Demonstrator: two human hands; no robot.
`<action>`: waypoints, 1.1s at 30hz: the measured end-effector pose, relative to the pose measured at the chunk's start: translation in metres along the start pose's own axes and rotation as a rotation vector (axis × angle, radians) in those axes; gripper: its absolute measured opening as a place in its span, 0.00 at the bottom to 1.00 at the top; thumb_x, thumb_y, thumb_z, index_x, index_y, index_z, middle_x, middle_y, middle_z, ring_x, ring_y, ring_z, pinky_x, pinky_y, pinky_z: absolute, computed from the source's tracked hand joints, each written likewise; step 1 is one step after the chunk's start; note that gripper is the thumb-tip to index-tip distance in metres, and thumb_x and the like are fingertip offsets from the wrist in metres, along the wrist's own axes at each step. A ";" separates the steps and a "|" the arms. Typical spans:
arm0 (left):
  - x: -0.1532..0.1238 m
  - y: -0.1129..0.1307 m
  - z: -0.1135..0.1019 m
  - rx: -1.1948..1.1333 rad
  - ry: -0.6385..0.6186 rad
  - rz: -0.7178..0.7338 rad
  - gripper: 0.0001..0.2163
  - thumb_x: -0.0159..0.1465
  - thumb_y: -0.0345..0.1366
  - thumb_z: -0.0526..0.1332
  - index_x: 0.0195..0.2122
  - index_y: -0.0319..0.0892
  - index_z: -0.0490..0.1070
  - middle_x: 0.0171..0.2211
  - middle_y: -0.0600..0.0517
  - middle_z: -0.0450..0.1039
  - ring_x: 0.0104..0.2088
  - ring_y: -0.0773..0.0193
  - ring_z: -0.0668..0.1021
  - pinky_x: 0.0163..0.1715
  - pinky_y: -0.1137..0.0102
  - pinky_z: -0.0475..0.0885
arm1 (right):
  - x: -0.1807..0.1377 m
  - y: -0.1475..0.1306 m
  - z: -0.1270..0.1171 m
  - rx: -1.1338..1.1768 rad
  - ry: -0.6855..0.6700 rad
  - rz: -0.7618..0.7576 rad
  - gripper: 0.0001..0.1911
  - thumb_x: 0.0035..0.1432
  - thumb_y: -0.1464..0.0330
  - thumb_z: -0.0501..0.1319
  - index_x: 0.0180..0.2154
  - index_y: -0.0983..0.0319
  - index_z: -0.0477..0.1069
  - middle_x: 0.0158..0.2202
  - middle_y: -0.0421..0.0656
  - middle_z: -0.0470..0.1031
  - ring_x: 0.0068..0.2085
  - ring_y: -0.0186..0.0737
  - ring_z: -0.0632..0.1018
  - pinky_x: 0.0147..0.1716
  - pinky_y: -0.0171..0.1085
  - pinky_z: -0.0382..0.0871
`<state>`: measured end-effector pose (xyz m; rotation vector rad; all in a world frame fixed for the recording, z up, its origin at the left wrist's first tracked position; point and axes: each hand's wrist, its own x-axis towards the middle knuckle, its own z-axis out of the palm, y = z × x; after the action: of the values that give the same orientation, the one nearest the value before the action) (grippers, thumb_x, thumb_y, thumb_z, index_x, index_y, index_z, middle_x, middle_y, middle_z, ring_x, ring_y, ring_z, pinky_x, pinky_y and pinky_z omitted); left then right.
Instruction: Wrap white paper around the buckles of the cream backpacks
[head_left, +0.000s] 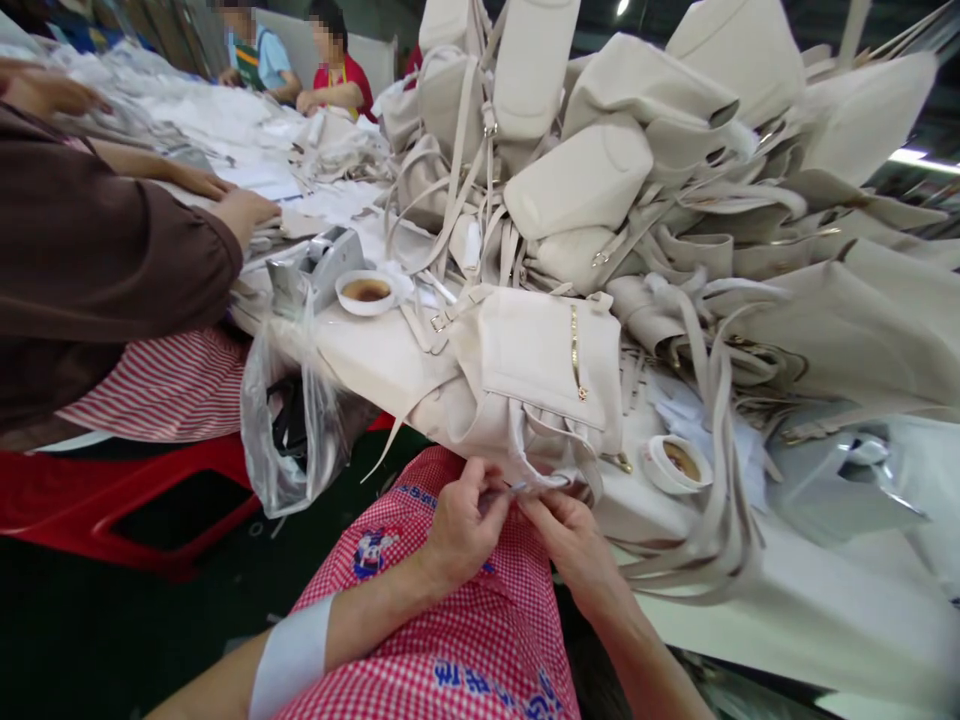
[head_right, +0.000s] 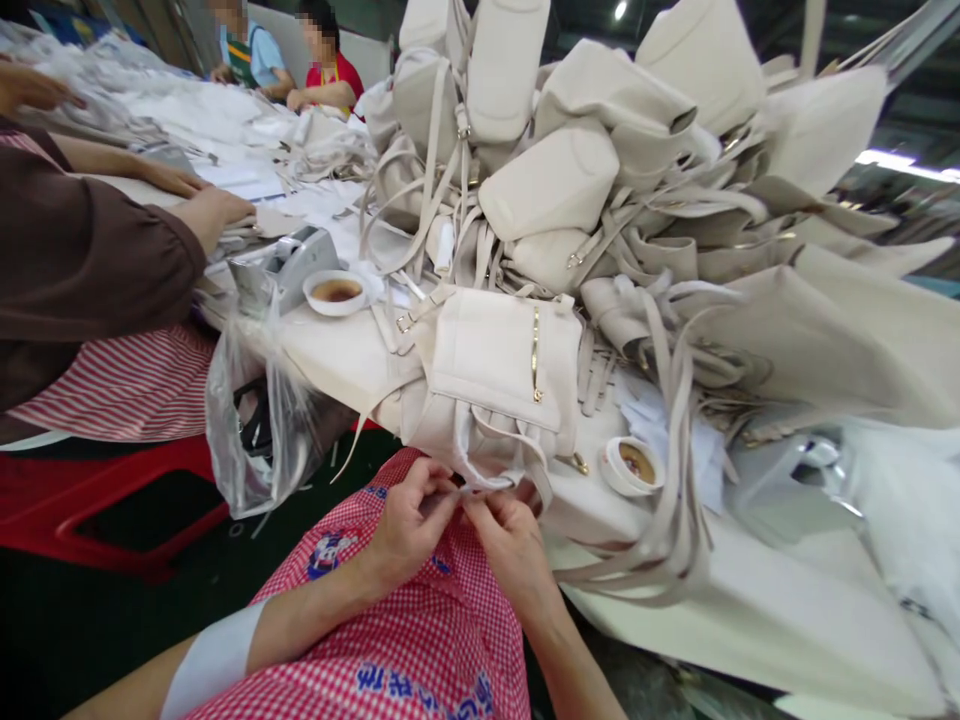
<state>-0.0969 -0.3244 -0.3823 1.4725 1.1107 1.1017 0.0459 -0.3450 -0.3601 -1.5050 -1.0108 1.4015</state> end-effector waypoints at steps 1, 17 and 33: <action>-0.001 -0.001 0.001 -0.006 0.003 -0.003 0.09 0.62 0.31 0.59 0.44 0.43 0.66 0.33 0.50 0.80 0.34 0.61 0.81 0.35 0.71 0.71 | 0.001 0.002 0.001 0.007 0.015 -0.005 0.23 0.46 0.48 0.69 0.23 0.62 0.74 0.24 0.40 0.73 0.28 0.37 0.70 0.31 0.36 0.65; 0.007 -0.003 -0.002 -0.326 -0.064 -0.196 0.04 0.59 0.34 0.63 0.33 0.40 0.75 0.29 0.49 0.77 0.28 0.64 0.76 0.31 0.70 0.70 | 0.005 0.016 -0.001 -0.154 0.063 -0.120 0.25 0.52 0.47 0.64 0.31 0.63 0.80 0.27 0.43 0.77 0.33 0.44 0.73 0.36 0.39 0.67; 0.012 -0.011 0.006 -0.727 -0.013 -0.631 0.16 0.43 0.36 0.73 0.27 0.40 0.66 0.20 0.53 0.74 0.18 0.69 0.72 0.20 0.75 0.65 | 0.031 0.042 0.002 0.432 0.035 0.134 0.17 0.33 0.64 0.77 0.26 0.63 0.75 0.20 0.38 0.72 0.22 0.34 0.69 0.22 0.33 0.63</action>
<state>-0.0903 -0.3119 -0.3924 0.5037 0.9212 0.8889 0.0462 -0.3296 -0.4097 -1.2841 -0.5449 1.5625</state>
